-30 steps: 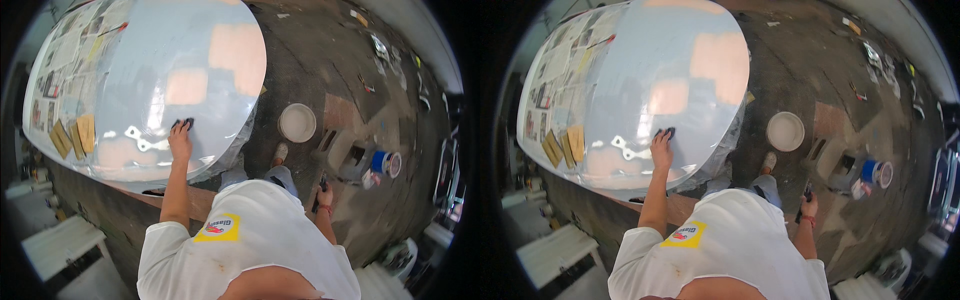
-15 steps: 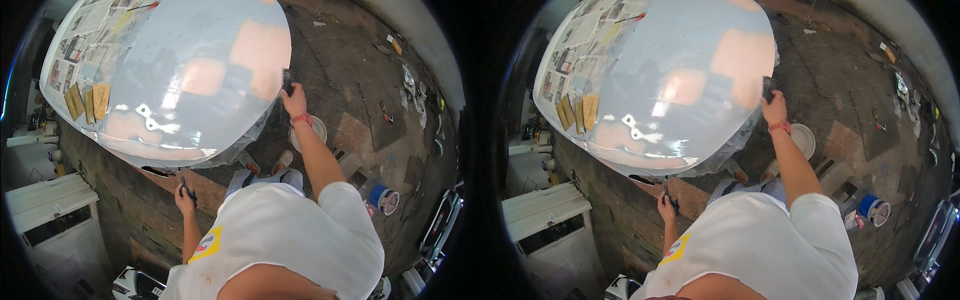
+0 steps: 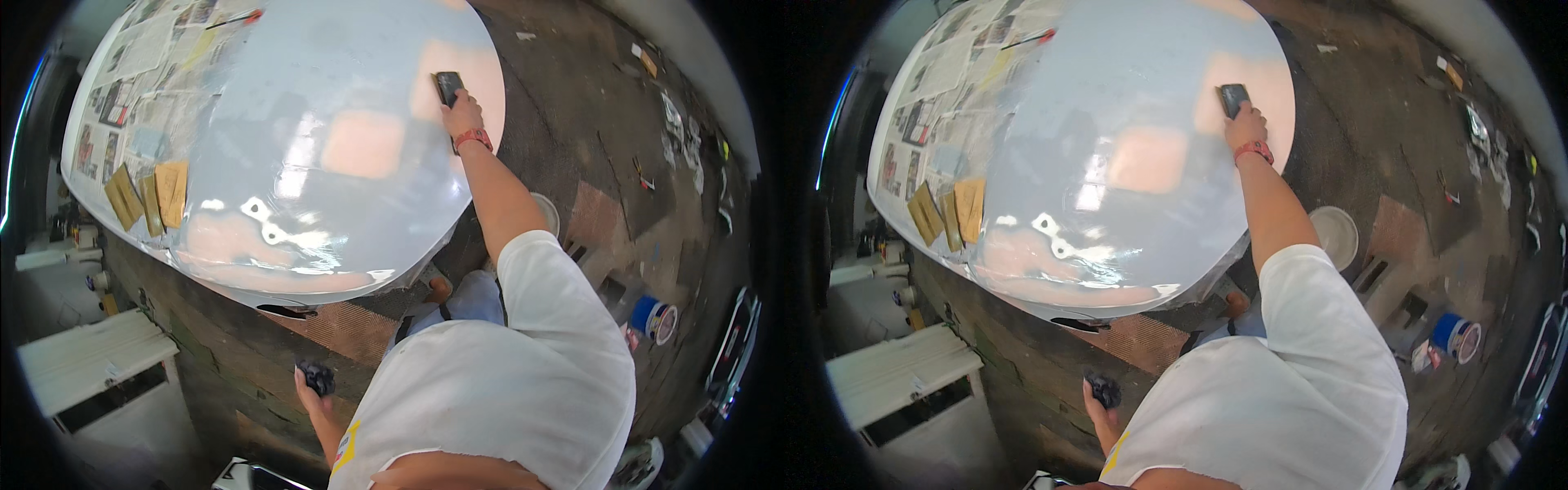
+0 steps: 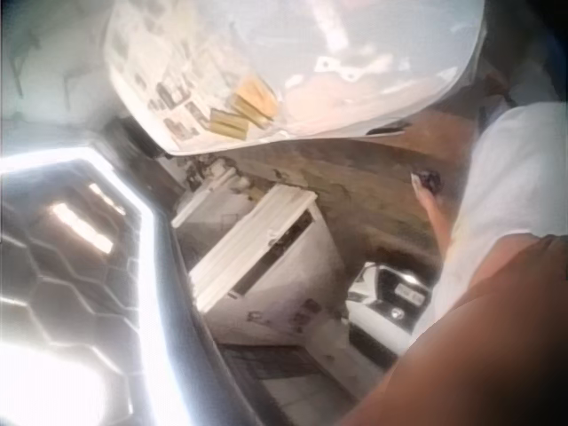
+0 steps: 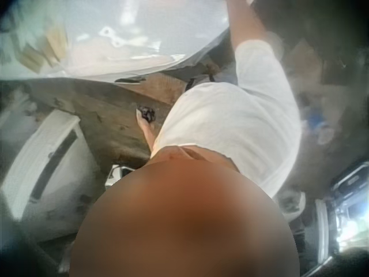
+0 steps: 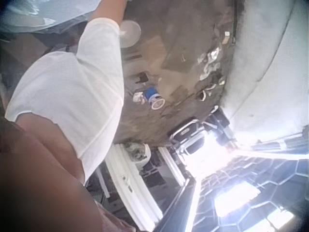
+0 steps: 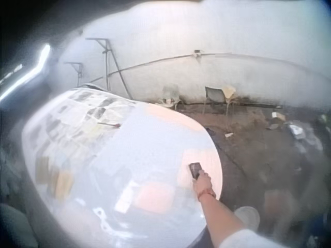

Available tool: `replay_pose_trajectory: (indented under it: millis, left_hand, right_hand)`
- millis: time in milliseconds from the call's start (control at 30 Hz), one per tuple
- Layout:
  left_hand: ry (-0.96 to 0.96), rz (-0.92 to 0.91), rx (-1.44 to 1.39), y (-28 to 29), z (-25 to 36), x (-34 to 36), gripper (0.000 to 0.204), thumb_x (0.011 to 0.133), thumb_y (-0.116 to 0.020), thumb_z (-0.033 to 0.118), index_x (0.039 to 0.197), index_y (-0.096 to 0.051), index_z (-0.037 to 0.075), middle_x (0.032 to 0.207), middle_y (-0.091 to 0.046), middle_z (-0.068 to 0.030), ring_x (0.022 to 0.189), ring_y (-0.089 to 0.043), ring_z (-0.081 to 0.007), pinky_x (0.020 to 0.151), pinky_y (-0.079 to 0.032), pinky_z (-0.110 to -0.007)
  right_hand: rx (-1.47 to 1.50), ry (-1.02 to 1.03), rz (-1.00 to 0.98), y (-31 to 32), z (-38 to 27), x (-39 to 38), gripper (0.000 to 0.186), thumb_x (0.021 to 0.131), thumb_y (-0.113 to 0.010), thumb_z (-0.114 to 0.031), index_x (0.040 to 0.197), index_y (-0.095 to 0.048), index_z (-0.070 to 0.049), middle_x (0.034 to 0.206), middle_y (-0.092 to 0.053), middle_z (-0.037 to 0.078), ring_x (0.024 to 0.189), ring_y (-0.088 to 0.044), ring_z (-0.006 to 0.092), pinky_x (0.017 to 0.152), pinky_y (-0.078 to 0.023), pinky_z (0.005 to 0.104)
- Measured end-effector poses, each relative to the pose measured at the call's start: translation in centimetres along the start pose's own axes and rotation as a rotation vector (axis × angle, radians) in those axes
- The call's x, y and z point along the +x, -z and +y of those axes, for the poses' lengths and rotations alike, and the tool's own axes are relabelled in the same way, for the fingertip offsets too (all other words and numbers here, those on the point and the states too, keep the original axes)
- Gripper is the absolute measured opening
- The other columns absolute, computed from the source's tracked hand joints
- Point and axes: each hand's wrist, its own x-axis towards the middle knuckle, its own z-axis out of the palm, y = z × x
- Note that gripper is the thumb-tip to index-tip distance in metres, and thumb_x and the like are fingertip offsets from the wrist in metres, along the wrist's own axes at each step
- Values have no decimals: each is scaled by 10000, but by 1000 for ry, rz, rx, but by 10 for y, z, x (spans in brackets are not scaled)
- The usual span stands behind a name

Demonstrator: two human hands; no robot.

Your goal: The person sands the surface of a large white car hood using a sanding block and a cloth. They repeatedly wipe the surface, dip the cloth in a bucket of water, and continue sanding different areas of the hood.

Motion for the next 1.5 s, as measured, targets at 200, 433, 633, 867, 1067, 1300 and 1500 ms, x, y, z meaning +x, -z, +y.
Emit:
replay_pose_trajectory:
  millis: [200, 433, 633, 867, 1067, 1300, 1500]
  left_hand:
    - [84, -537, 4, -203, 47, 19, 567, 1141, -493, 479, 1592, -477, 136, 1325, -684, -86, 1148, -685, -246, 976, -573, -442]
    - [202, -1434, 732, -450, -6, -62, 767, 1136, -440, 575, 1721, -271, 108, 1659, -447, -210, 1526, -457, -325, 1271, -334, -478]
    - [-817, -1133, 1839, -564, -68, -71, 1009, 1008, -671, 593, 1737, -176, 102, 1782, -45, -293, 1651, -100, -453, 1244, -250, -698]
    - [-913, -531, 2245, -606, -121, -1, 1515, 803, -857, 670, 1685, 196, 31, 1710, 201, -402, 1599, 135, -596, 1133, -179, -876]
    - [-851, -414, 2320, -598, -139, 15, 1589, 812, -869, 658, 1605, 311, -51, 1633, 303, -468, 1538, 214, -666, 1154, -161, -855]
    - [-584, -391, 2537, -595, -114, 28, 1386, 927, -791, 586, 1595, 167, -160, 1628, 246, -449, 1562, 164, -543, 1283, -52, -640]
    - [-305, -112, 2575, -611, -118, 3, 1317, 1020, -748, 435, 1536, 293, -187, 1661, 283, -436, 1644, 16, -429, 1336, -26, -438]
  right_hand:
    - [600, 334, -145, 7, 16, -129, 623, 967, -785, -422, 1437, -596, -59, 1542, -568, 180, 1355, -582, 419, 1147, -461, 517]
    - [1309, -189, -606, 117, 109, -236, 590, 1032, -755, -335, 1553, -557, -142, 1441, -647, 71, 1300, -615, 202, 1058, -542, 380]
    - [1594, -958, 141, 167, 313, -227, 559, 934, -871, -285, 1361, -567, -90, 1186, -661, 84, 1099, -689, 201, 835, -610, 375]
    - [1035, -1129, -27, 139, 493, -242, 803, 874, -858, -247, 1538, -446, -59, 1345, -641, 125, 1194, -673, 252, 992, -566, 471]
    - [401, -972, -469, -11, 619, -203, 843, 846, -836, -379, 1474, -518, 85, 1409, -655, 305, 1339, -640, 404, 1134, -498, 428]
    - [-9, -789, -677, -143, 678, -125, 962, 924, -772, -507, 1673, -320, -108, 1718, -271, 280, 1460, -461, 551, 1185, -478, 534]
    - [-379, -259, -944, -252, 761, -90, 791, 986, -726, -463, 1670, -375, -276, 1725, -319, 210, 1518, -444, 434, 1221, -441, 544]
